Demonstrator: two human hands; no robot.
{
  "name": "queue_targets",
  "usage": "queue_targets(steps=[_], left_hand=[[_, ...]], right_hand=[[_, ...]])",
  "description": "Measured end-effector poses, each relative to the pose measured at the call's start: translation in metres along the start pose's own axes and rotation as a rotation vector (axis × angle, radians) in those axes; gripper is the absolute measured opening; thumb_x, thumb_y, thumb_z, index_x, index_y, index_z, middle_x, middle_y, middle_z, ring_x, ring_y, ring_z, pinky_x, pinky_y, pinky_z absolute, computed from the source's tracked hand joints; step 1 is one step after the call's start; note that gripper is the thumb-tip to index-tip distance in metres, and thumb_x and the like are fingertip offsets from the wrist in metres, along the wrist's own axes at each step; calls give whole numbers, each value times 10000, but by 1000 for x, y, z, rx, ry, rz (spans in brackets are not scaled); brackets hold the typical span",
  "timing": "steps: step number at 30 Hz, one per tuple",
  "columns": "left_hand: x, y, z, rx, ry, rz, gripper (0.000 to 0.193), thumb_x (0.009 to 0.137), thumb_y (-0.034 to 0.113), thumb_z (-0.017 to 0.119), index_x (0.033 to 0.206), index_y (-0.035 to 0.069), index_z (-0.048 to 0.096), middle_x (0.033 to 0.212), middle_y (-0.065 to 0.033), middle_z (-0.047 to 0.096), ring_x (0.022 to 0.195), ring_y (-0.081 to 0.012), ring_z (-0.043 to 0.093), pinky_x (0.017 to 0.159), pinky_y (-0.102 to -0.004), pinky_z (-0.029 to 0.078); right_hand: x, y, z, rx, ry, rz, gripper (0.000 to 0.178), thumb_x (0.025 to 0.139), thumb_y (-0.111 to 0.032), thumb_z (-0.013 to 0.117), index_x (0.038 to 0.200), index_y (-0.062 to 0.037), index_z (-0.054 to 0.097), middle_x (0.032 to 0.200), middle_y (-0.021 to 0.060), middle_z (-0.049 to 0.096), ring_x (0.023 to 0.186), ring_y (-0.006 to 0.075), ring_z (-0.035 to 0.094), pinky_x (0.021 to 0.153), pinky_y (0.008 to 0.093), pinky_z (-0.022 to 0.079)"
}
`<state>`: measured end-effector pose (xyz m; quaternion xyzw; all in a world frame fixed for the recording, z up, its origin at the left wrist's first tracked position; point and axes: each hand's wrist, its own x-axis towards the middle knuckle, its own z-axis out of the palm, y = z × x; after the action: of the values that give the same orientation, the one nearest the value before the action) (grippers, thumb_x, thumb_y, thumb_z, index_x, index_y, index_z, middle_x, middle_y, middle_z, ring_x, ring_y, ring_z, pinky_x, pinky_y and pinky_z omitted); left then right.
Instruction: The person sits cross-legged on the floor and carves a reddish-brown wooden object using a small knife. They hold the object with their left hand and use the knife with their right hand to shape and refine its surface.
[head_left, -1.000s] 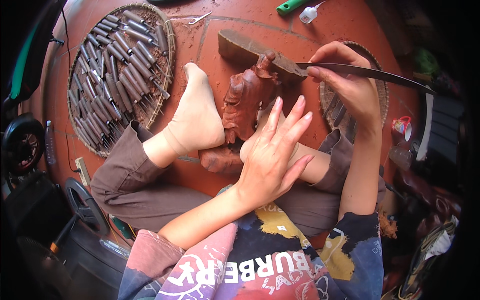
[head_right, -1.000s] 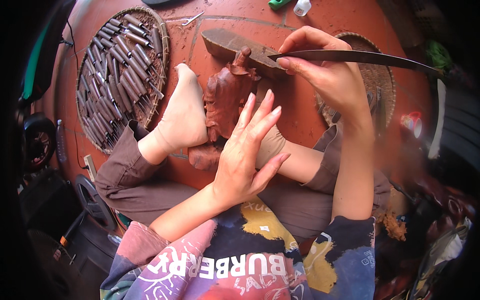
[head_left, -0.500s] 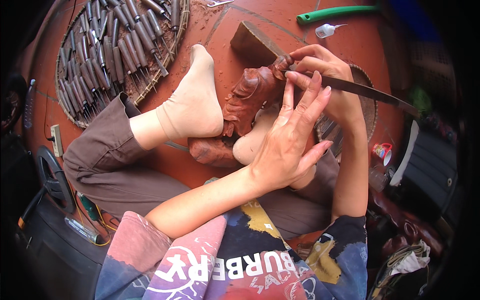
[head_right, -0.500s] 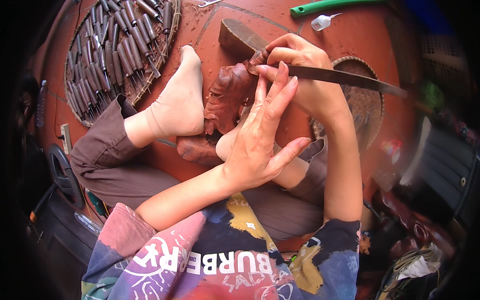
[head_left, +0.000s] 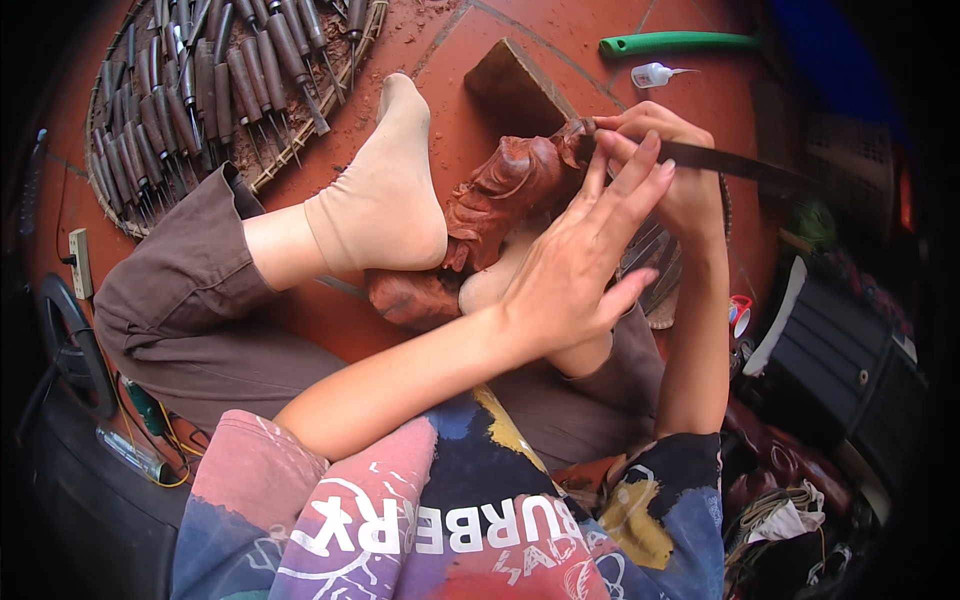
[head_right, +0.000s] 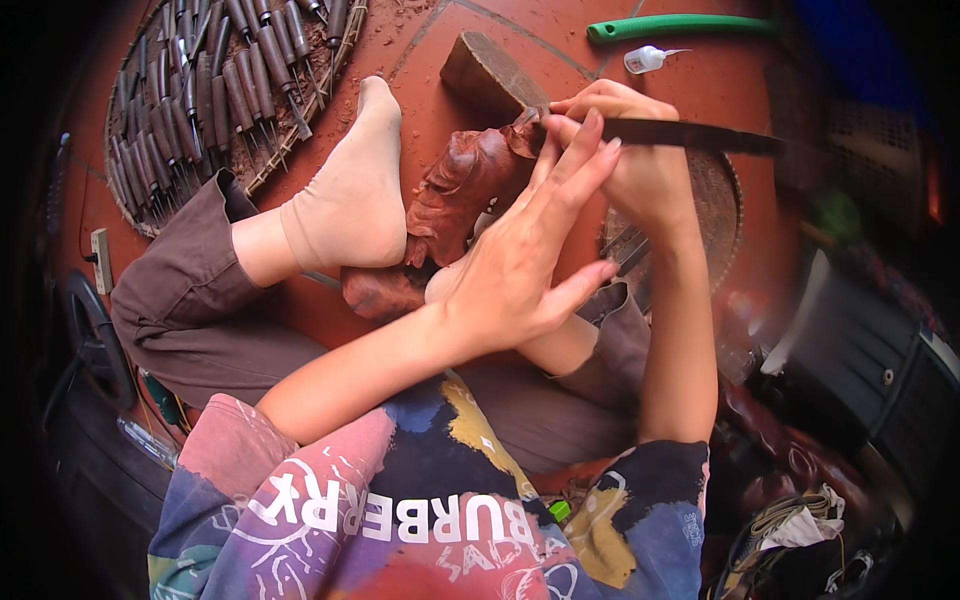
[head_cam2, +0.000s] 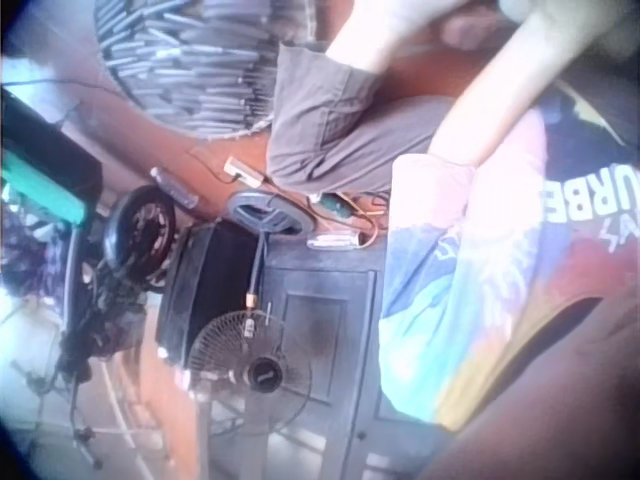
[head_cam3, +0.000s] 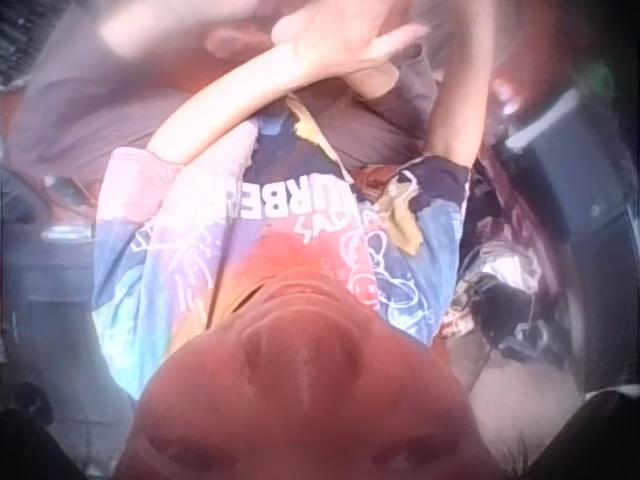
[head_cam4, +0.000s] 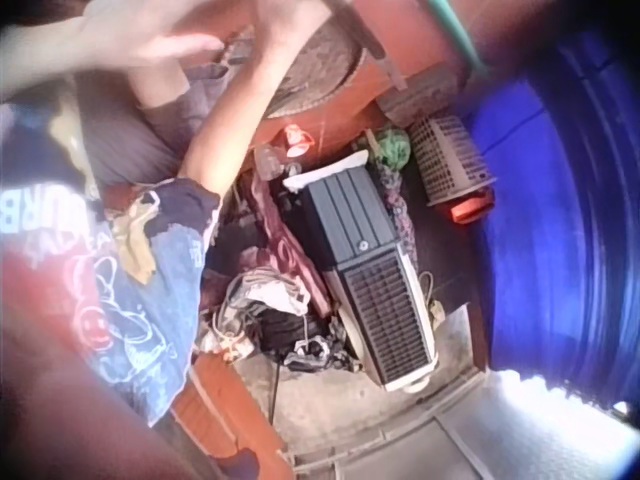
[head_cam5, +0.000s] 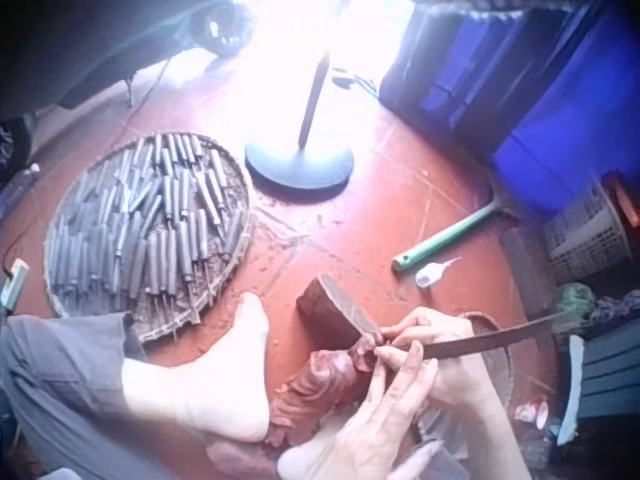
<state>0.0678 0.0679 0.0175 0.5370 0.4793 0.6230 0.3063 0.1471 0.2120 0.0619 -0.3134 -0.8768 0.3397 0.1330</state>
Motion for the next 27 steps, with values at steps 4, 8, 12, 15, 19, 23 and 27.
queue_targets(steps=[4,8,12,15,19,23,27], left_hand=[[8,3,7,-49,-3,-20,947,757,51,775,1546,62,252,1642,-194,159,1470,-489,190,1164,-484,331],[-7,15,-6,-15,10,-93,941,755,48,772,1540,58,253,1635,-212,160,1461,-492,205,1153,-470,347],[13,6,1,-112,11,-77,926,763,52,765,1537,64,258,1625,-235,170,1455,-490,224,1135,-487,369],[2,13,-7,-3,30,-63,922,766,58,760,1539,77,256,1619,-236,183,1434,-480,280,1112,-473,402],[5,8,-7,-80,46,-61,935,764,60,753,1546,83,240,1613,-243,192,1419,-477,306,1084,-474,428],[15,11,-3,-105,62,-90,948,758,44,747,1552,84,232,1615,-238,194,1431,-481,280,1077,-477,428],[-4,22,-9,-104,85,-140,962,755,39,742,1559,87,216,1617,-231,192,1450,-493,216,1170,-501,322]], right_hand=[[-2,2,-5,67,18,164,177,847,-130,763,876,39,716,778,97,697,656,145,630,592,297,492],[-3,-8,6,-68,5,-12,164,835,-112,763,904,31,723,849,121,700,751,165,661,643,299,512],[1,2,-6,109,-22,216,171,846,-73,748,993,13,742,891,107,705,767,139,645,649,279,516],[-4,-4,6,75,9,95,140,861,-75,739,956,29,735,877,97,704,752,125,631,647,274,505],[4,-1,3,20,11,82,181,828,-121,764,862,48,710,791,92,702,698,154,653,634,303,501],[6,-3,-3,290,10,268,196,878,-134,719,838,58,709,728,85,703,647,108,613,595,283,486],[-1,-16,8,48,-61,267,207,873,-156,730,810,39,701,679,88,670,623,105,571,597,296,470]])
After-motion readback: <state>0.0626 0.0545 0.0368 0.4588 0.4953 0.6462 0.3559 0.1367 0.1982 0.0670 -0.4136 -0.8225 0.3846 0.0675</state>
